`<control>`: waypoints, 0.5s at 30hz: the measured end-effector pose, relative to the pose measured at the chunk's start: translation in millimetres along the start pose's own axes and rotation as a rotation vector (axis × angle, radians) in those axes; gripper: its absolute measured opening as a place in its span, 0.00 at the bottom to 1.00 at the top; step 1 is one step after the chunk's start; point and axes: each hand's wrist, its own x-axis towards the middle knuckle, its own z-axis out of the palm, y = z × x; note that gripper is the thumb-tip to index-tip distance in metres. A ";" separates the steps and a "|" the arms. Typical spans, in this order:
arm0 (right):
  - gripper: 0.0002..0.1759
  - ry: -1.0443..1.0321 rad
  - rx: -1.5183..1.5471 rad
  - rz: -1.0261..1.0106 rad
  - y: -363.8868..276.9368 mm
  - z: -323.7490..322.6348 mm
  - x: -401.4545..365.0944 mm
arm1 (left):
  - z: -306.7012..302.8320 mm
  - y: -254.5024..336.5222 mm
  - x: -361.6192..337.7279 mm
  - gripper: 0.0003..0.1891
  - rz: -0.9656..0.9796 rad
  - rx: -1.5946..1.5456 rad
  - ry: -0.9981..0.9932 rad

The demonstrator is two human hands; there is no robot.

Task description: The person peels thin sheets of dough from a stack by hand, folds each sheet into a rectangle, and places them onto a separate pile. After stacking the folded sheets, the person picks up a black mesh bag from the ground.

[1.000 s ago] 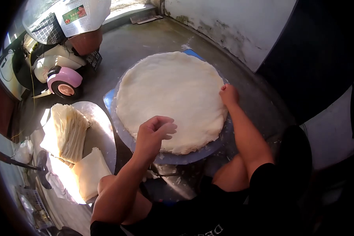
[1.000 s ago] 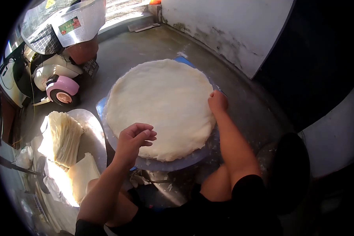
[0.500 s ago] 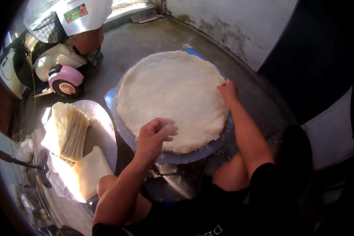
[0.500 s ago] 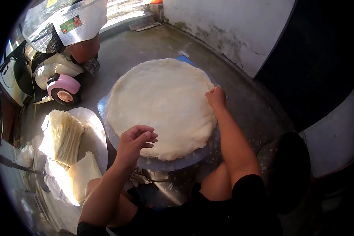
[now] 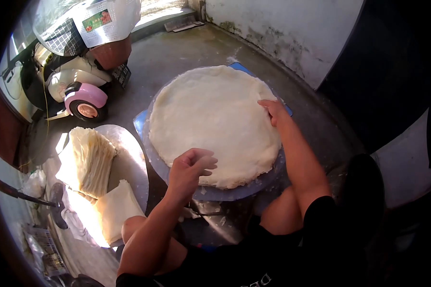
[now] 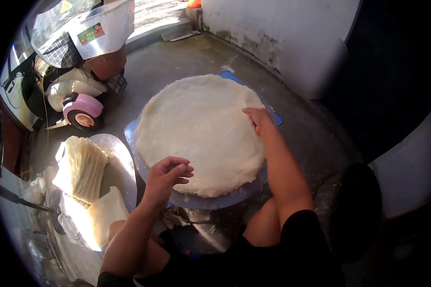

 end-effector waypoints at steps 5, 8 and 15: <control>0.12 -0.299 0.343 -0.014 -4.5 32.5 -18.6 | 4.2 -3.5 3.1 0.11 -0.035 0.044 -0.012; 0.21 -0.435 0.159 -0.105 10.2 64.0 -10.1 | 4.3 -3.1 6.7 0.12 -0.042 0.046 0.021; 0.22 -0.376 -0.020 -0.178 6.0 100.8 -67.8 | -20.4 -6.6 62.0 0.14 -0.038 0.189 0.059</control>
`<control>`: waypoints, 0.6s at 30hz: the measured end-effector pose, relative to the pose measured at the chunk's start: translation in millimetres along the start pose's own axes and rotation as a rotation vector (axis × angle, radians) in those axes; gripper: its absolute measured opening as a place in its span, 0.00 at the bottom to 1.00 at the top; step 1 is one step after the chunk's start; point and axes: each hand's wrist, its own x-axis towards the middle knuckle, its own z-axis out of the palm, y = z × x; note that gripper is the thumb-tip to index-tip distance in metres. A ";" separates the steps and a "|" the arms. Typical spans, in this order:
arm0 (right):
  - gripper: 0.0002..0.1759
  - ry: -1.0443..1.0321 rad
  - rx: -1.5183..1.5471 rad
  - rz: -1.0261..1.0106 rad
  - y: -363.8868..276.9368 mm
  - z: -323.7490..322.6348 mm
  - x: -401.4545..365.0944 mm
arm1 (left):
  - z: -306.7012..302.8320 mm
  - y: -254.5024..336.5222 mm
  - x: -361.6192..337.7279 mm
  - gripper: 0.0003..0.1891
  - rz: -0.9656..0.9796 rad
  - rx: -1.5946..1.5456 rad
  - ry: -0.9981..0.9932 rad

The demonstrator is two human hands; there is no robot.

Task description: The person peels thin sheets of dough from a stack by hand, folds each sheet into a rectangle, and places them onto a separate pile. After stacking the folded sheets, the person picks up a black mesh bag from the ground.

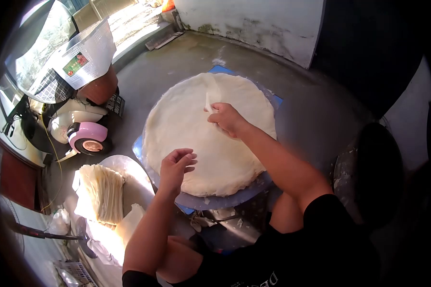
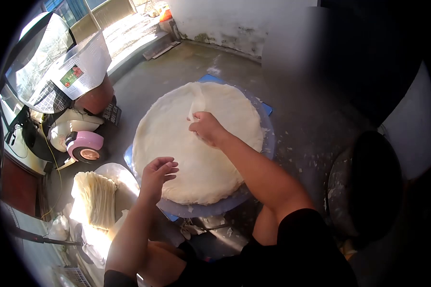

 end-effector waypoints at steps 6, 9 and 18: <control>0.25 -0.081 -0.411 -0.119 -7.1 6.6 -26.6 | -25.8 -5.2 131.0 0.17 0.484 0.752 0.087; 0.27 -0.100 -0.490 -0.201 2.8 3.7 -26.4 | -18.4 16.0 172.1 0.23 0.693 1.021 0.151; 0.30 -0.194 -0.661 -0.215 -16.5 -6.6 -41.5 | 19.8 49.3 283.0 0.36 0.884 1.338 -0.025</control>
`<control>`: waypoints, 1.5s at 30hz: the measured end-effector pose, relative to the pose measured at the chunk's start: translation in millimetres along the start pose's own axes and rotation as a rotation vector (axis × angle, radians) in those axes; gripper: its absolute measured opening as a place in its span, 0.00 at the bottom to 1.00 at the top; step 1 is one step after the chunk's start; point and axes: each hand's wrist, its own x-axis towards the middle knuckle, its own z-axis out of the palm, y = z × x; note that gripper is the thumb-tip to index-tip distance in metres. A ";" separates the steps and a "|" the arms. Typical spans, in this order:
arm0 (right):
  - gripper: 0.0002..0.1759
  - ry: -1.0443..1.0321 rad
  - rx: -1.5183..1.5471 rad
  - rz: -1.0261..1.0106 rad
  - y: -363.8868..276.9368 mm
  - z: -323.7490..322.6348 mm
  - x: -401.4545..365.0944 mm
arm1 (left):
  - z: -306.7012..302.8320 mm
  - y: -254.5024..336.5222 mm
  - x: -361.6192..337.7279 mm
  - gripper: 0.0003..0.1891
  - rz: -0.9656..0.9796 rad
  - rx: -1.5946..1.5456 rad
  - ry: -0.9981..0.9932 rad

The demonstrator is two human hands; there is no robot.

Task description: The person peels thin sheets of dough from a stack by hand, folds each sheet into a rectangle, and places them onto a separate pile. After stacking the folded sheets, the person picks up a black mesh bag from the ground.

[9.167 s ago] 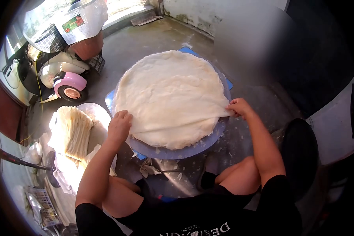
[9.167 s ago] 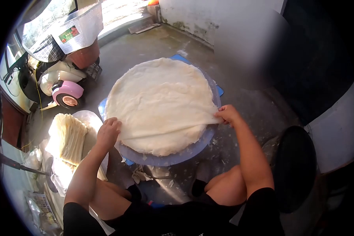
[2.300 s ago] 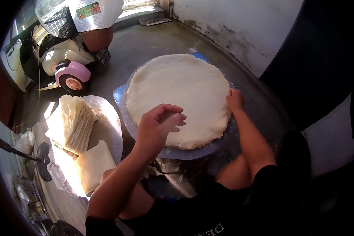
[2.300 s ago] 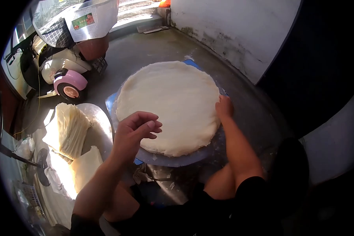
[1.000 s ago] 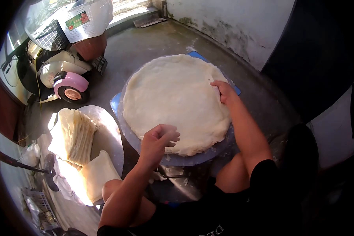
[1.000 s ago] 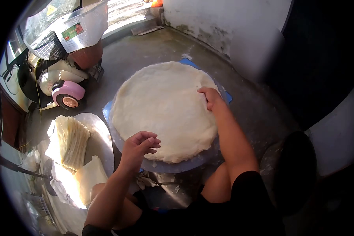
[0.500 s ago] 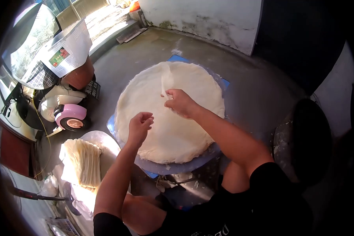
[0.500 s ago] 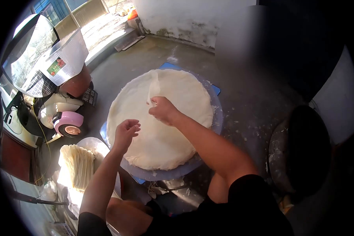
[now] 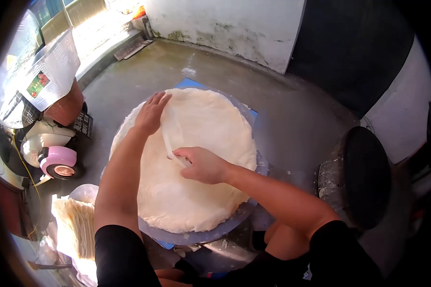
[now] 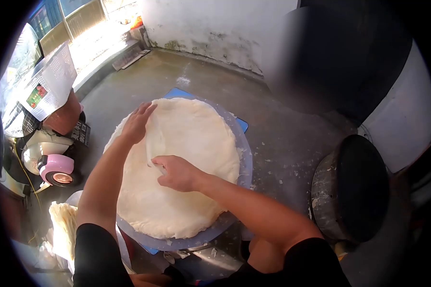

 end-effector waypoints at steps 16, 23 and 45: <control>0.27 -0.019 -0.515 0.326 22.9 -63.7 -24.5 | -118.3 -1.0 -118.9 0.08 0.166 0.156 0.033; 0.12 0.013 -0.323 0.147 -6.5 -61.8 -65.5 | -180.8 68.3 -214.1 0.09 0.051 0.113 0.034; 0.06 -0.256 0.147 -0.136 -199.4 -75.6 -132.3 | -432.6 169.9 -297.8 0.20 -0.422 -0.380 0.002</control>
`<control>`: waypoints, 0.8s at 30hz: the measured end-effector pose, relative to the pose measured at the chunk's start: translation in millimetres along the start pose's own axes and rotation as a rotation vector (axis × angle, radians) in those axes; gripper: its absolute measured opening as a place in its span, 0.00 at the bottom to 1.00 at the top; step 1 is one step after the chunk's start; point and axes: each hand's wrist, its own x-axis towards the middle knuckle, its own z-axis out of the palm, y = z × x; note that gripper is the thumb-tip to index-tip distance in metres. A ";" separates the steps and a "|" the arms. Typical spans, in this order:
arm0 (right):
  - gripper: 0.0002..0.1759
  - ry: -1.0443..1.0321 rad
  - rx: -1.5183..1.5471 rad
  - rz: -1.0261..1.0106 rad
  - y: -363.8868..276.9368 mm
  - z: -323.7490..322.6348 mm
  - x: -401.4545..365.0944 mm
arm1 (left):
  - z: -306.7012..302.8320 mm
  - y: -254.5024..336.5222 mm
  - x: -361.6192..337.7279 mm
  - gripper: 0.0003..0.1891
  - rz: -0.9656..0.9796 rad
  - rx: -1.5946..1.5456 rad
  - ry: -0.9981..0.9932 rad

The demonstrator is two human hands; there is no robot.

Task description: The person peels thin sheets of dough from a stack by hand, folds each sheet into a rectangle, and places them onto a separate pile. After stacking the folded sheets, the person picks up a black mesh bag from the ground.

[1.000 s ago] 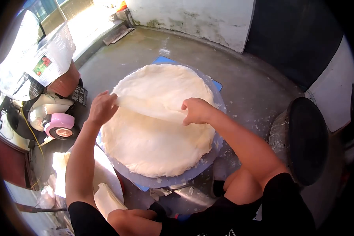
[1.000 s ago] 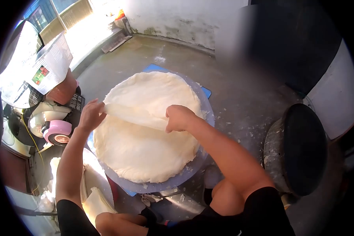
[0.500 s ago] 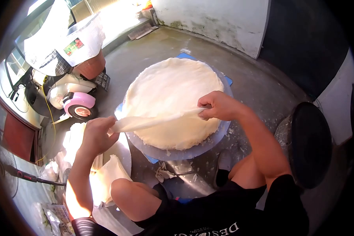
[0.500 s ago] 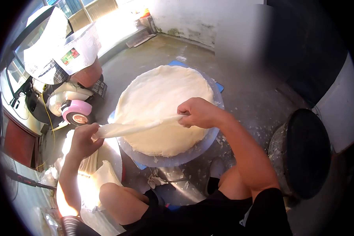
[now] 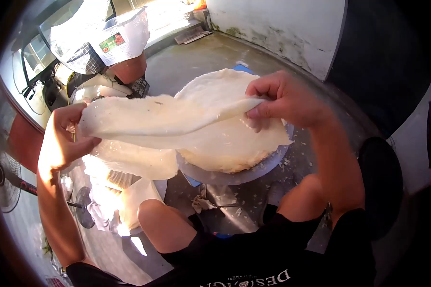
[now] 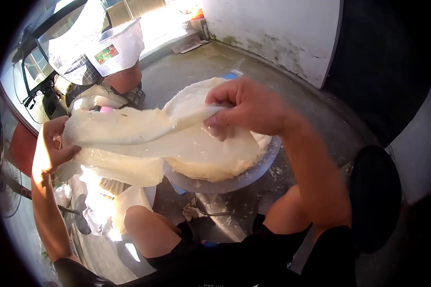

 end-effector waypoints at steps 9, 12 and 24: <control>0.08 0.391 -0.228 -0.096 -16.1 -57.6 49.3 | -25.6 -46.5 67.6 0.41 -0.005 -0.185 0.034; 0.10 0.386 -0.333 0.051 14.6 -79.1 69.7 | 1.6 -80.8 106.3 0.28 -0.061 -0.370 -0.008; 0.10 0.965 -0.677 -0.392 1.1 -105.3 34.8 | 46.0 -50.7 127.6 0.15 0.345 0.009 0.655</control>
